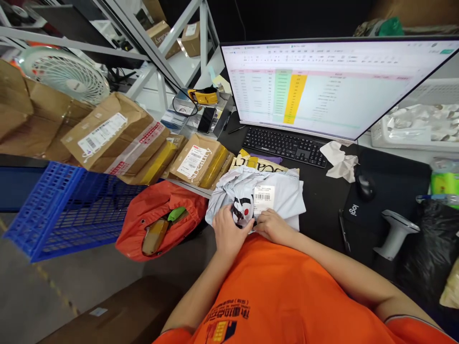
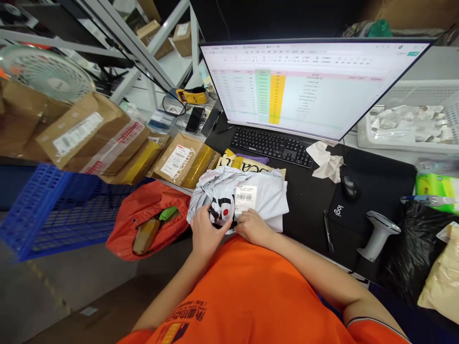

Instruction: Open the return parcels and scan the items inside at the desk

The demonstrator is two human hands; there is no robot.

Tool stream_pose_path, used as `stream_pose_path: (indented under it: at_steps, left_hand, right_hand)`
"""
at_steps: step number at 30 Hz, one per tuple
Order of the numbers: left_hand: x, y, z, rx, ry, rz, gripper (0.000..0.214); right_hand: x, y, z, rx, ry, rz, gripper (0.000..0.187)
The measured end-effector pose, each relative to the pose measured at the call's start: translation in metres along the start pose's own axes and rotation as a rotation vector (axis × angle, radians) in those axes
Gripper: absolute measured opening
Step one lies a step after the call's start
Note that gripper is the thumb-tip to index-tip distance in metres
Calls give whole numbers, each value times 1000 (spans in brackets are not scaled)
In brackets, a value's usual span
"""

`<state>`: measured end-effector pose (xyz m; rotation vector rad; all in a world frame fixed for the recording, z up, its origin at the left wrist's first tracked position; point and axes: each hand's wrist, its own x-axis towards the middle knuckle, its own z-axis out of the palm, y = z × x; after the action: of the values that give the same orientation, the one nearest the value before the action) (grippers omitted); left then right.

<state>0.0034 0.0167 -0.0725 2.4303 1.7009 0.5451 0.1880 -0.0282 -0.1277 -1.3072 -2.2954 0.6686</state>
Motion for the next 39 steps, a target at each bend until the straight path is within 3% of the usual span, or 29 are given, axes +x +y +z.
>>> stream_pose_path:
  at_steps: [3, 8, 12, 16, 18, 23, 25, 30, 36, 39]
  left_hand:
    - [3, -3, 9, -12, -120, 30, 33]
    - [-4, -9, 16, -138, -128, -34, 35]
    - [-2, -10, 14, -240, -132, -74, 36]
    - [2, -11, 14, -261, -148, -99, 33]
    - [5, -12, 13, -280, -151, -121, 32]
    - [20, -15, 11, -375, -44, -163, 32]
    - [28, -15, 9, -426, 31, -229, 30]
    - [43, -23, 4, -582, 183, -452, 29]
    - [67, -64, 2, -906, 353, -791, 29]
    - [82, -73, -1, -1123, 367, -947, 29]
  right_hand:
    - [1, -4, -1, 0, -12, 19, 19]
    - [4, -10, -1, 47, -75, 99, 28]
    - [7, -16, -7, 107, -143, 131, 15]
    - [9, -27, -19, 265, -79, 135, 33]
    - [10, -34, -23, 288, -98, 125, 29]
    - [11, -48, -27, -31, -241, 262, 19]
    - [8, -52, -31, -147, -256, 224, 21]
    - [-15, -53, -44, -228, -226, -24, 24]
    - [-70, -49, -68, -370, -134, -137, 21]
    - [-102, -48, -86, -400, -106, -139, 19]
